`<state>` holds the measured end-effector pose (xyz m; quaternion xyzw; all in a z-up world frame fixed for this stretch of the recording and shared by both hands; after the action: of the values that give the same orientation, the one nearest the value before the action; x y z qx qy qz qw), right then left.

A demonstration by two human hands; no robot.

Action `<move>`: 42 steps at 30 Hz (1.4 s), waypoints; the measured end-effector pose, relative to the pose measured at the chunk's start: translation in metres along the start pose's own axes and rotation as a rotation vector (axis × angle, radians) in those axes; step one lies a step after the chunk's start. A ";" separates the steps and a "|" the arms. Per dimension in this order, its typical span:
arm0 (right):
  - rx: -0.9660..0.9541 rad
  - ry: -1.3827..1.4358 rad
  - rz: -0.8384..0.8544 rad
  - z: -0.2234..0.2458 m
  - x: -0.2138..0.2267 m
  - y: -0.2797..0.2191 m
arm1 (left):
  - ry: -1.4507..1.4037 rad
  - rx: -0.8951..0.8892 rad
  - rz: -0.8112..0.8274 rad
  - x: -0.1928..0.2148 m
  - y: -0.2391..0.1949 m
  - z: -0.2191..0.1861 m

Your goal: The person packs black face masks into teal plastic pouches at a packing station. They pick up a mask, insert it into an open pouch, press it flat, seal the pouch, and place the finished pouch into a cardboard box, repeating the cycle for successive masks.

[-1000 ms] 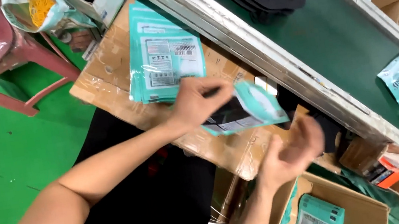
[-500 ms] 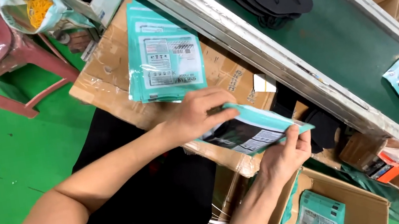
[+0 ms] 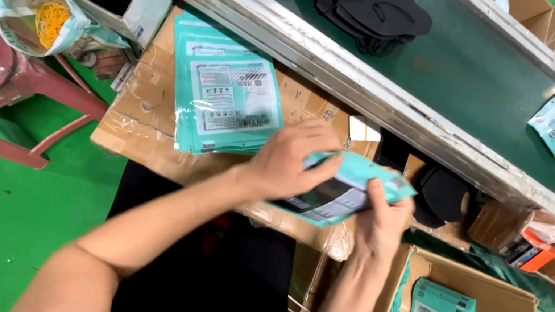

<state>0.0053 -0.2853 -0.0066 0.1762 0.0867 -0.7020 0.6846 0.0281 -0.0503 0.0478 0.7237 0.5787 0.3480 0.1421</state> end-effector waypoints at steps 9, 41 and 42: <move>0.862 -1.351 -0.127 0.139 -0.024 0.071 | 0.915 -0.028 -0.226 0.041 0.146 0.219; 0.360 -1.212 0.346 0.002 -0.003 -0.007 | -0.073 0.393 0.540 -0.089 -0.058 0.087; 0.471 -1.170 0.357 0.015 -0.019 -0.004 | -0.018 0.381 0.589 -0.088 -0.054 0.084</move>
<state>-0.0009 -0.2725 0.0133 -0.0778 -0.4867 -0.5577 0.6679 0.0371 -0.1004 -0.0753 0.8761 0.3984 0.2534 -0.0971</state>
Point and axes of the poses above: each hand's wrist, its own y-axis towards the middle knuckle, its own x-axis out of the back of the hand, z = x × y, the point moved 1 cm from there along y, towards the middle knuckle, and after that the axes turned 8 degrees about z, right-handed, at the moved point
